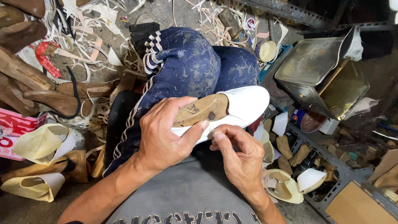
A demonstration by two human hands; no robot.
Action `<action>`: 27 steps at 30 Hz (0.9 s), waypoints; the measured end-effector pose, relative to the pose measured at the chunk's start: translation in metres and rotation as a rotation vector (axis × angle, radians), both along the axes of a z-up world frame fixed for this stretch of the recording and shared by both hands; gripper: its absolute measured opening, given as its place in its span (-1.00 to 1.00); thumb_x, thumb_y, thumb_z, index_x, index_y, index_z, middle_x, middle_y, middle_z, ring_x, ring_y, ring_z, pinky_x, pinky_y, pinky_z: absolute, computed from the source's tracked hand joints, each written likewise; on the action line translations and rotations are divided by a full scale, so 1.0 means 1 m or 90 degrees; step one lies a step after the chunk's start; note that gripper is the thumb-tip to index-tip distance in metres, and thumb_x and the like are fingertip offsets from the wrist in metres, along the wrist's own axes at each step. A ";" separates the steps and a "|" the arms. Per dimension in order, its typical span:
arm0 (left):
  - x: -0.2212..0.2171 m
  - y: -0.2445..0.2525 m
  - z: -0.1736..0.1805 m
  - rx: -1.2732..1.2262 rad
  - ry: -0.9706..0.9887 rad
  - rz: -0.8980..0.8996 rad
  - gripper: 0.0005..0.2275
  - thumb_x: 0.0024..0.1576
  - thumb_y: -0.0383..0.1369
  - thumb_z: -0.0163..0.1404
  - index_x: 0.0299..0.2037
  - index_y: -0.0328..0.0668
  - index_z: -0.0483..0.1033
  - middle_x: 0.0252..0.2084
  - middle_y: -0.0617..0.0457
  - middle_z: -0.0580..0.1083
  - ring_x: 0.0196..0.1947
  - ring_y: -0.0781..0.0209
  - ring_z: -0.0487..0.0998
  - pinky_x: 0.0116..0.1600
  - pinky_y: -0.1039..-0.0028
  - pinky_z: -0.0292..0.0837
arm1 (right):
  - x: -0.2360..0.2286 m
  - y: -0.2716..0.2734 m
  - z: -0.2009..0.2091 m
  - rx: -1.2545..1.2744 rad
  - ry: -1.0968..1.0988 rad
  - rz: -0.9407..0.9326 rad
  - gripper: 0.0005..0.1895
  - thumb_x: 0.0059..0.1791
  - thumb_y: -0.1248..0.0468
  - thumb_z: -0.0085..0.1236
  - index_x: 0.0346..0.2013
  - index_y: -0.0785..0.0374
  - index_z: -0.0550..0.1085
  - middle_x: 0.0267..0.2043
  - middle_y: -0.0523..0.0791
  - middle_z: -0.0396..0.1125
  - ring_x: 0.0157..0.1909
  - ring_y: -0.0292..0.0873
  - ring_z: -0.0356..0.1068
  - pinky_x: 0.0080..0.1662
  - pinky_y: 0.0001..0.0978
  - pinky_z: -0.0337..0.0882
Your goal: The person sits on the floor and uses a hammer to tap a white shoe upper onto a wooden shoe last. They repeatedly adjust the shoe and hammer to secure the upper around the last.
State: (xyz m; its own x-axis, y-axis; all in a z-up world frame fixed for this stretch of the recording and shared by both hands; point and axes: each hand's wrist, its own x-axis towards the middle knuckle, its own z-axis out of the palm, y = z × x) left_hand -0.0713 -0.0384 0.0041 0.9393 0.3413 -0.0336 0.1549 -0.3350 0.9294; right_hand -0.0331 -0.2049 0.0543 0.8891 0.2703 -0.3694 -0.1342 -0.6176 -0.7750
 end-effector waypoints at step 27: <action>0.005 0.001 0.002 -0.008 -0.006 -0.010 -0.69 0.08 -0.29 0.16 -0.06 -0.34 0.50 -0.21 -0.10 0.57 -0.25 -0.05 0.59 -0.05 0.26 0.46 | 0.006 -0.004 0.001 -0.012 0.030 0.003 -0.85 0.04 0.29 0.12 -0.36 0.31 0.52 -0.42 -0.14 0.46 -0.53 -0.28 0.52 -0.36 -0.59 0.52</action>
State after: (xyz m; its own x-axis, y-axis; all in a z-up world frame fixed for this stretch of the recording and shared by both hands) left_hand -0.0665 -0.0369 0.0057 0.9450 0.3259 -0.0288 0.1407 -0.3254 0.9350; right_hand -0.0269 -0.2085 0.0555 0.8695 0.2666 -0.4157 -0.1673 -0.6330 -0.7558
